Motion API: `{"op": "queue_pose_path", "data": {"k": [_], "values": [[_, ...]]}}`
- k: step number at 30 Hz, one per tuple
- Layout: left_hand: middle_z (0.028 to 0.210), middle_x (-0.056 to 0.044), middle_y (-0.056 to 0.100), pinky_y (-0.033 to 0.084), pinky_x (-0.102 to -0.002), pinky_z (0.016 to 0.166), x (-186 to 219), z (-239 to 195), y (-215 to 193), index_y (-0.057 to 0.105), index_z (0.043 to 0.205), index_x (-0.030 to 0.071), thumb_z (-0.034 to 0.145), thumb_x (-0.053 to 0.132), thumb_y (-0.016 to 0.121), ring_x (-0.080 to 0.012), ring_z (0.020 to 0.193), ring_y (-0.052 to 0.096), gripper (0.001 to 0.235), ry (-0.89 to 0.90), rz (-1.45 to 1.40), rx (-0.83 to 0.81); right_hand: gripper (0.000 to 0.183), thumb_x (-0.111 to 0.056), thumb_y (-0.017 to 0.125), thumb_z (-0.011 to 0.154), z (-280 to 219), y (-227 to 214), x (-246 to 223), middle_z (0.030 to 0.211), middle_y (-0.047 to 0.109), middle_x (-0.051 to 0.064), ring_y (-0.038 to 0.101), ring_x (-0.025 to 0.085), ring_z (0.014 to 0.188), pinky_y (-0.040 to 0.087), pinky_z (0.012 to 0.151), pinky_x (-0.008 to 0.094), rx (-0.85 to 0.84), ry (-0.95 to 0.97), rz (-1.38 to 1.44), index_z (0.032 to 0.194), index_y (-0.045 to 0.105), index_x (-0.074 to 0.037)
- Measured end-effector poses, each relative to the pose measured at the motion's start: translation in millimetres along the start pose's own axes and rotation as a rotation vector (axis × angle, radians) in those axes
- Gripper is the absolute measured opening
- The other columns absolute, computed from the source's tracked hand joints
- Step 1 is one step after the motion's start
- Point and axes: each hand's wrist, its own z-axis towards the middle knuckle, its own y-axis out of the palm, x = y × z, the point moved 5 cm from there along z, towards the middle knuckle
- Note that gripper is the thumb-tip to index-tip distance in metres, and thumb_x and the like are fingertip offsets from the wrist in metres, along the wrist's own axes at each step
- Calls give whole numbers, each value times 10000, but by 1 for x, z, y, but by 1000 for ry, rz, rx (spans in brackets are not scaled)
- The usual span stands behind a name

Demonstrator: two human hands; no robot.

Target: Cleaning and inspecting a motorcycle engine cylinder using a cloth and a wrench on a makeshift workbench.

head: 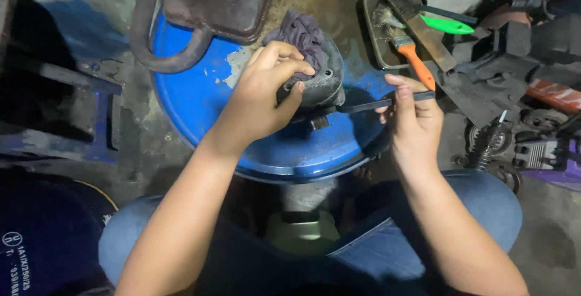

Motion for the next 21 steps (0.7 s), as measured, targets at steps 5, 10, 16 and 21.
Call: {"op": "queue_pose_path", "data": {"k": [5,10,16,21], "values": [[1357,-120,731,666,-607,1128,-2,2,1,881,1304,134,1121,85,752,-467,1283,776,229,-29,-21,-50,284,-140,653,1312,-8,31,6,845,796,230,734,196,714,648,653,301,-128,89,27,1362,865,41],[1357,-130,728,657,-620,1128,-8,-1,6,874,1300,122,1113,63,772,-479,1280,771,220,-5,9,-38,273,-111,639,1323,-2,23,-14,857,808,228,744,191,733,656,679,294,-102,40,-28,1379,865,31],[1369,-116,713,638,-617,1131,-14,0,12,846,1303,152,1134,151,761,-467,1287,753,189,45,70,-19,268,-111,607,1351,6,8,-8,979,837,197,763,184,783,656,702,285,-32,-8,-60,1395,849,-6],[1372,-76,708,622,-552,1151,-20,-2,15,836,1321,199,1182,282,693,-407,1289,751,217,30,74,-13,271,-130,633,1334,9,18,-9,916,839,214,776,203,743,662,696,309,-121,34,-104,1393,863,2]]}}
